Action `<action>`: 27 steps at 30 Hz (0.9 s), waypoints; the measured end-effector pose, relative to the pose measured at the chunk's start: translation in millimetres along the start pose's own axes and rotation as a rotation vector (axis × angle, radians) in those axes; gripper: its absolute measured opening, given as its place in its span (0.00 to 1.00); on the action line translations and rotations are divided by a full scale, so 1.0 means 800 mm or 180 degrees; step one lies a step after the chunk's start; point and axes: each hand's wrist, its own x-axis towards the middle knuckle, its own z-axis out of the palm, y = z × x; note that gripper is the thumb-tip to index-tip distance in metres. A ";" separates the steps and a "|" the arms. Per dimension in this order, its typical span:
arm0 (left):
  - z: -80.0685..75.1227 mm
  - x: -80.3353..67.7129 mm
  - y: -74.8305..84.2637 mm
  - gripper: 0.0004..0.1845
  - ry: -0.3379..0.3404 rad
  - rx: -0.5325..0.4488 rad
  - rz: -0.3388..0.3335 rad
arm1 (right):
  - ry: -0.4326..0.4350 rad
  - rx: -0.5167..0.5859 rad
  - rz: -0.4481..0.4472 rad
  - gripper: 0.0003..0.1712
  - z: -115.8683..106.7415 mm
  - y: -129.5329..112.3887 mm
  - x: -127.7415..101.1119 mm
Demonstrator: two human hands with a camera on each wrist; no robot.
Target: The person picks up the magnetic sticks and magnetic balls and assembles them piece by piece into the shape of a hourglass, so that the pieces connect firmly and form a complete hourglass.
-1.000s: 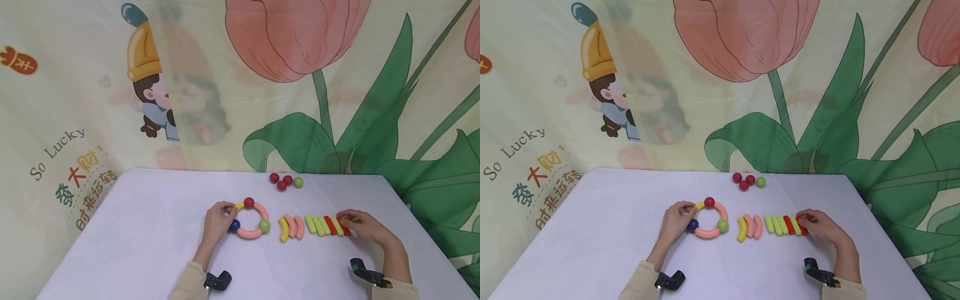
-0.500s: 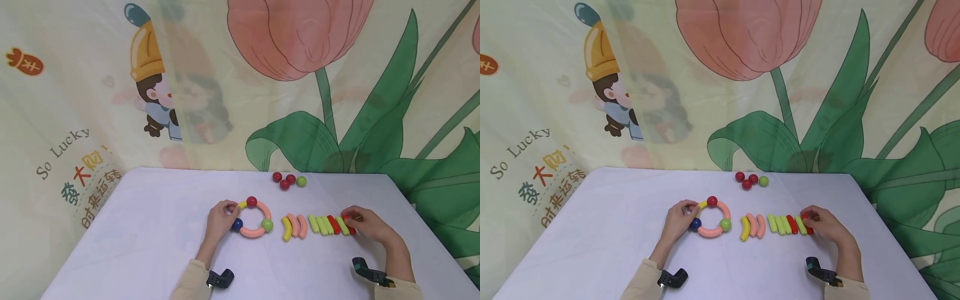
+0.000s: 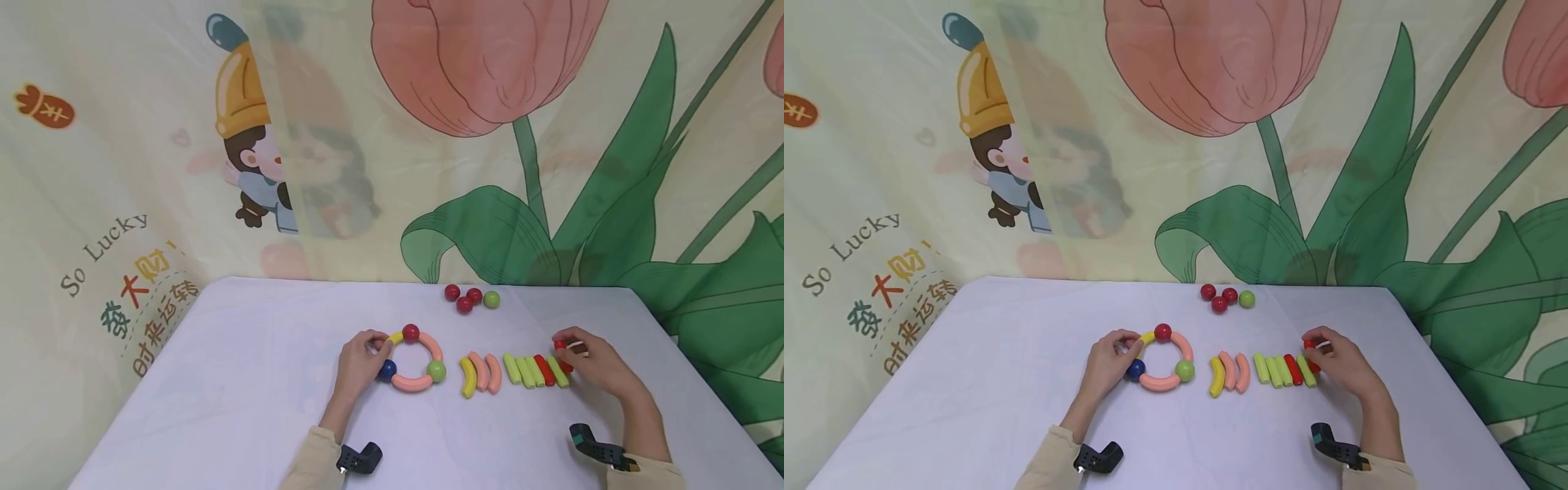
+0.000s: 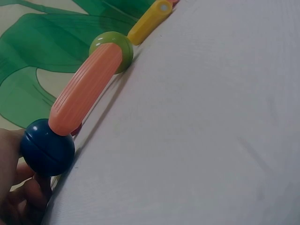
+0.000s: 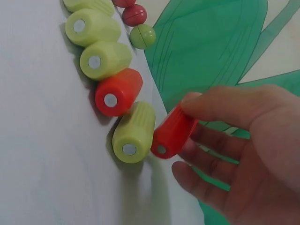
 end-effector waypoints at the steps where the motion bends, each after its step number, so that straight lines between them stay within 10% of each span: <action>1: 0.000 0.000 0.000 0.08 0.0003 0.0000 0.0003 | 0.0021 0.0004 -0.0045 0.21 0.000 -0.003 0.000; 27: -0.001 0.001 -0.001 0.09 0.0000 0.0039 0.0036 | 0.0207 0.0262 -0.0670 0.21 0.028 -0.056 0.010</action>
